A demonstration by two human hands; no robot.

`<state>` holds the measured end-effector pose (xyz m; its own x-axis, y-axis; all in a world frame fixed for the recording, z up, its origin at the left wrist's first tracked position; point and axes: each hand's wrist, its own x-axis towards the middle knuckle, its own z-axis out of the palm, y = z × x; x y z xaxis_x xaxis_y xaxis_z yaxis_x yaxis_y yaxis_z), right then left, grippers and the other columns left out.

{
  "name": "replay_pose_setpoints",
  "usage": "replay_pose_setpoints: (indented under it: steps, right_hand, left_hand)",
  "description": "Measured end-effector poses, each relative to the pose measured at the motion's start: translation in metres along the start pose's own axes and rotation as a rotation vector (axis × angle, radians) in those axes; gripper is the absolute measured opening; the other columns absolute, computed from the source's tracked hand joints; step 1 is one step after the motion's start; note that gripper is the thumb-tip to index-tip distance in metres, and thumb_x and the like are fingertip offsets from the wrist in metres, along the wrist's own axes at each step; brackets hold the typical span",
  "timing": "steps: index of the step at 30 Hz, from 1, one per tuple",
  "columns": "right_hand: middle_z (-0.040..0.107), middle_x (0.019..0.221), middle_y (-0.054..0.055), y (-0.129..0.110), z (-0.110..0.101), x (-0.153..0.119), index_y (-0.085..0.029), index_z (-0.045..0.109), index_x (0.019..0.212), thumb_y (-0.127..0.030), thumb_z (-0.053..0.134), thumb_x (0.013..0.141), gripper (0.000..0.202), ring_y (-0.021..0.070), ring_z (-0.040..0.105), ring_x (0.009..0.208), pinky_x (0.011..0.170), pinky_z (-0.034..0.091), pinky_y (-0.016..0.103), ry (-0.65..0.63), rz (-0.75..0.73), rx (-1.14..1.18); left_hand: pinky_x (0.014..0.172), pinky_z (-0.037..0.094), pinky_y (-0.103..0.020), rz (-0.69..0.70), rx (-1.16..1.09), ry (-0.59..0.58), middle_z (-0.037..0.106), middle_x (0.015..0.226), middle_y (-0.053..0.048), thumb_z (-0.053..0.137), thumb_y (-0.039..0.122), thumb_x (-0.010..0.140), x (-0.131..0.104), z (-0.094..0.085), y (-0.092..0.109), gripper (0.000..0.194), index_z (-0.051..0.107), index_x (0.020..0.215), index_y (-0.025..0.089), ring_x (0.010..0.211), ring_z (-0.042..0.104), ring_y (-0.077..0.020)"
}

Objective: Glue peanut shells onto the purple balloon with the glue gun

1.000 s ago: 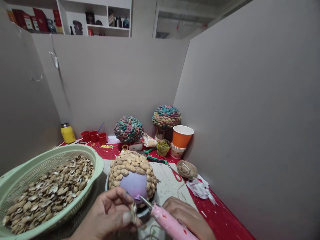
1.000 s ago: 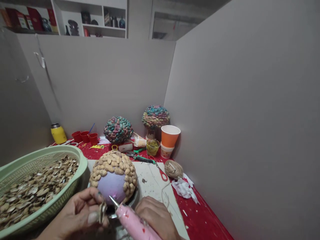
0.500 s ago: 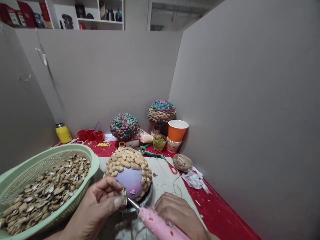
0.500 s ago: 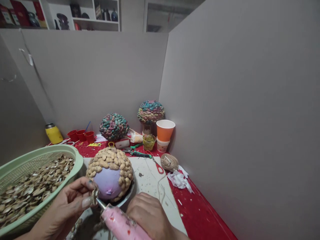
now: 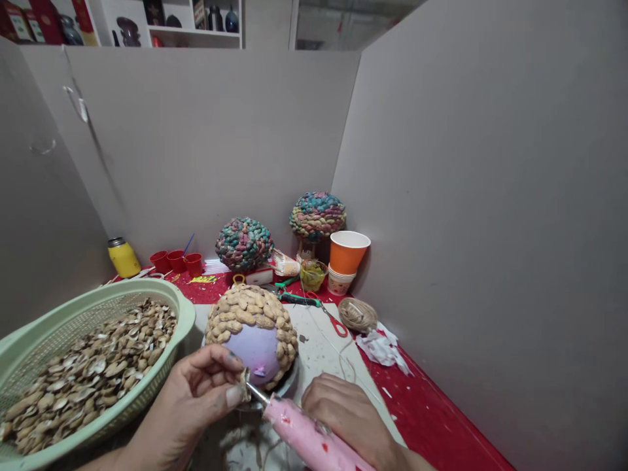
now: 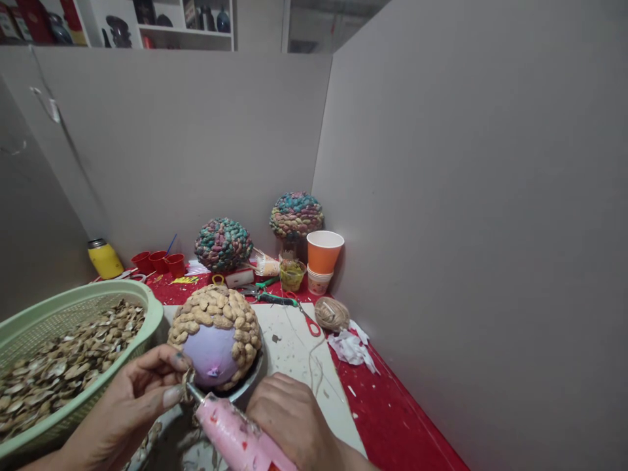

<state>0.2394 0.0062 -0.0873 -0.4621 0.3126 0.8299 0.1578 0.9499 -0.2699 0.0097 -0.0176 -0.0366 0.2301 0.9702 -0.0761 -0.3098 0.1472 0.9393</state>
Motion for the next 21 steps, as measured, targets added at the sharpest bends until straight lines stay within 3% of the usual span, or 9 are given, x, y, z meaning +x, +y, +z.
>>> replay_pose_setpoints:
  steps: [5, 9, 12, 16, 21]
  right_hand:
    - [0.058, 0.06, 0.001, -0.001, -0.001, 0.003, -0.021, 0.046, 0.077, -0.037, 0.026, 0.106, 0.039, 0.014, 0.053, 0.053, 0.053, 0.038, 0.027, 0.003, -0.005, -0.007]
    - [0.057, 0.06, 0.001, -0.01, -0.008, 0.005, -0.02, 0.051, 0.08, -0.043, 0.04, 0.102, 0.034, 0.0146, 0.053, 0.053, 0.051, 0.039, 0.026, 0.047, 0.031, -0.018]
    - [0.055, 0.062, 0.001, -0.014, -0.012, 0.005, -0.02, 0.054, 0.08, -0.038, 0.053, 0.095, 0.023, 0.0155, 0.054, 0.053, 0.051, 0.042, 0.027, 0.086, 0.111, -0.047]
    - [0.053, 0.059, 0.0, -0.013, -0.012, 0.004, -0.021, 0.054, 0.079, -0.036, 0.055, 0.092, 0.02, 0.0155, 0.052, 0.048, 0.047, 0.042, 0.027, 0.176, 0.101, -0.074]
    - [0.056, 0.065, 0.003, -0.018, -0.018, 0.007, -0.019, 0.056, 0.083, -0.033, 0.056, 0.09, 0.015, 0.0164, 0.055, 0.055, 0.051, 0.046, 0.026, 0.067, 0.191, -0.063]
  left_hand:
    - [0.071, 0.046, -0.021, 0.006, 0.022, 0.015, 0.066, 0.079, 0.0, 0.085, 0.029, 0.067, -0.001, -0.001, 0.0, 0.027, 0.067, 0.084, 0.018, 0.075, 0.058, -0.0122]
    - [0.07, 0.047, -0.023, 0.089, 0.067, 0.045, 0.066, 0.081, -0.001, 0.084, 0.027, 0.069, -0.005, -0.003, -0.017, 0.025, 0.066, 0.084, 0.02, 0.074, 0.059, -0.0136]
    - [0.07, 0.047, -0.025, 0.204, 0.179, -0.073, 0.066, 0.08, -0.004, 0.08, 0.025, 0.072, -0.009, -0.004, -0.036, 0.017, 0.065, 0.078, 0.019, 0.074, 0.06, -0.0159]
    - [0.068, 0.047, -0.027, 0.294, 0.323, -0.228, 0.068, 0.077, -0.007, 0.074, 0.023, 0.077, -0.007, -0.004, -0.054, 0.012, 0.063, 0.074, 0.019, 0.072, 0.061, -0.0181]
    - [0.069, 0.048, -0.028, 0.391, 0.429, -0.146, 0.068, 0.078, -0.007, 0.07, 0.016, 0.077, 0.003, -0.008, -0.055, 0.011, 0.061, 0.073, 0.02, 0.072, 0.062, -0.0191]
